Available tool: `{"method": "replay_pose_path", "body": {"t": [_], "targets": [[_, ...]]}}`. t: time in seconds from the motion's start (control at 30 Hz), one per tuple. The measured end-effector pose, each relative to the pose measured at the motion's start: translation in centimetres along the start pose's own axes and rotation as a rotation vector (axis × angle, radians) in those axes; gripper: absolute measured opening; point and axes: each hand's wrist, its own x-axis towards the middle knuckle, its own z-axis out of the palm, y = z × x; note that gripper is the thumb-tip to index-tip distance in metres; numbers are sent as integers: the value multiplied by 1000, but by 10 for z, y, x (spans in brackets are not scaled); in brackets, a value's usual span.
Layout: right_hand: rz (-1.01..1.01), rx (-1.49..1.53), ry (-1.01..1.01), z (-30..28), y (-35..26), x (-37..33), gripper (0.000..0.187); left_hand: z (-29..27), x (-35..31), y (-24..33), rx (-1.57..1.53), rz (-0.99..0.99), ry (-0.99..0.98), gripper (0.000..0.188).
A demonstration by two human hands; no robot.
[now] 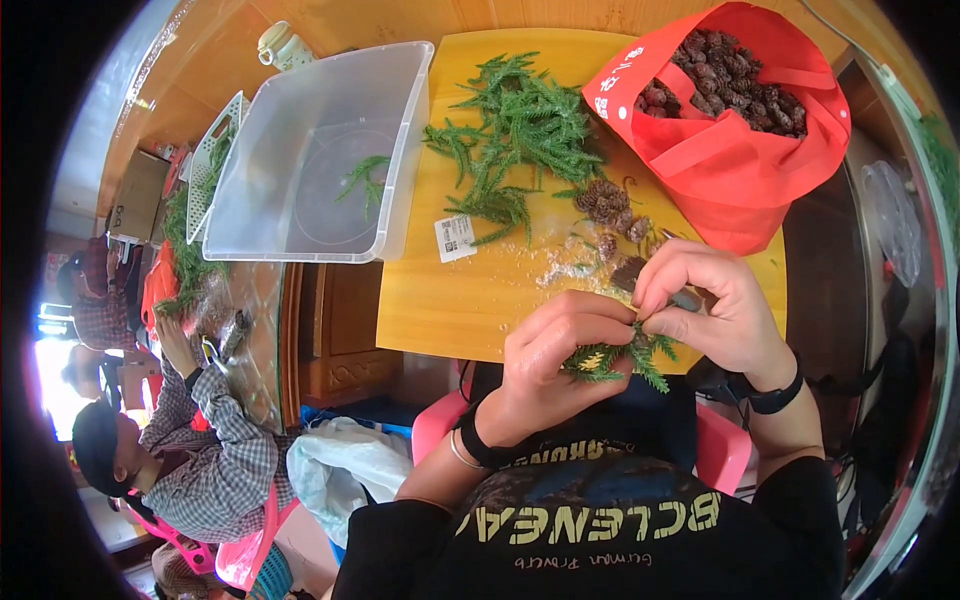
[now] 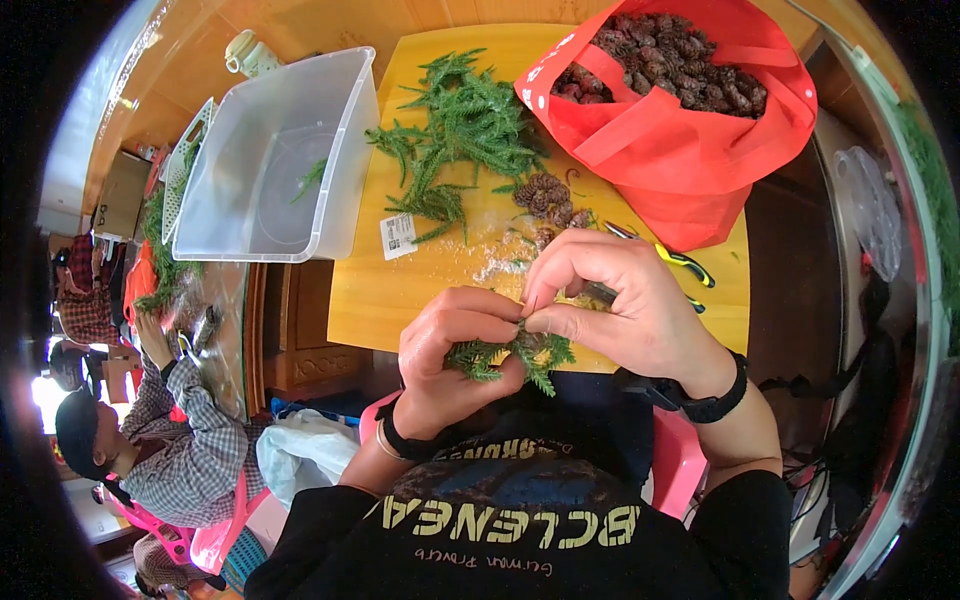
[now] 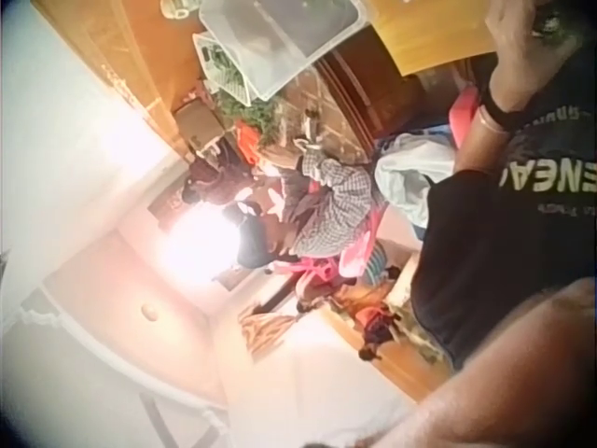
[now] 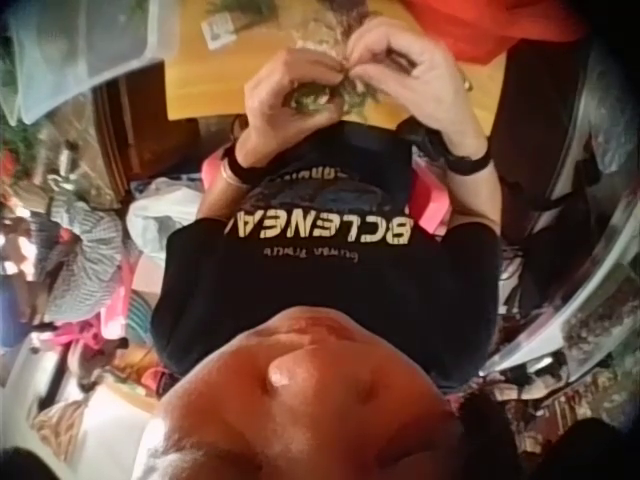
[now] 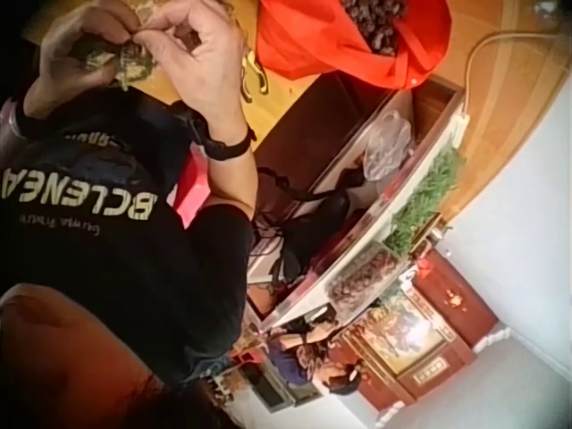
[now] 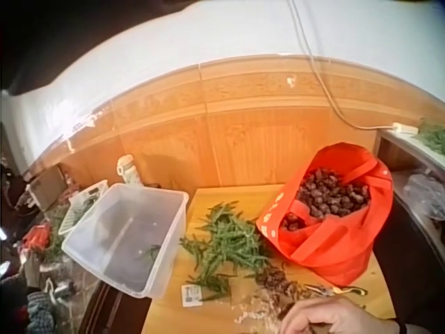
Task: Trimming and cleaning green plant branches using scissors at a workstation.
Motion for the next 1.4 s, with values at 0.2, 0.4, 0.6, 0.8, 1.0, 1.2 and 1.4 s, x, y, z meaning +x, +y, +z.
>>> {"method": "replay_pose_path", "body": {"t": [0.2,0.4,0.6,0.8,1.0,1.2,1.4], "targets": [[-48,-137,101,2,1,-2,12,3,-2,-4,-6,-35,2,37],[-129,-310,270,13,8,-1,13,6,-5,-10,365,219,21,34],[-84,-312,348,21,15,-4,14,12,-1,-14,56,-60,79,32],[-1,-367,371,23,24,-6,13,17,-8,-22,439,219,6,34],[96,-165,427,23,27,-9,12,27,-6,-34,89,-18,92,30],[95,-14,365,5,14,-17,6,25,-14,-42,-252,-200,-4,28],[291,-770,279,-62,79,-68,20,11,-10,-44,-927,-394,-55,24]]}}
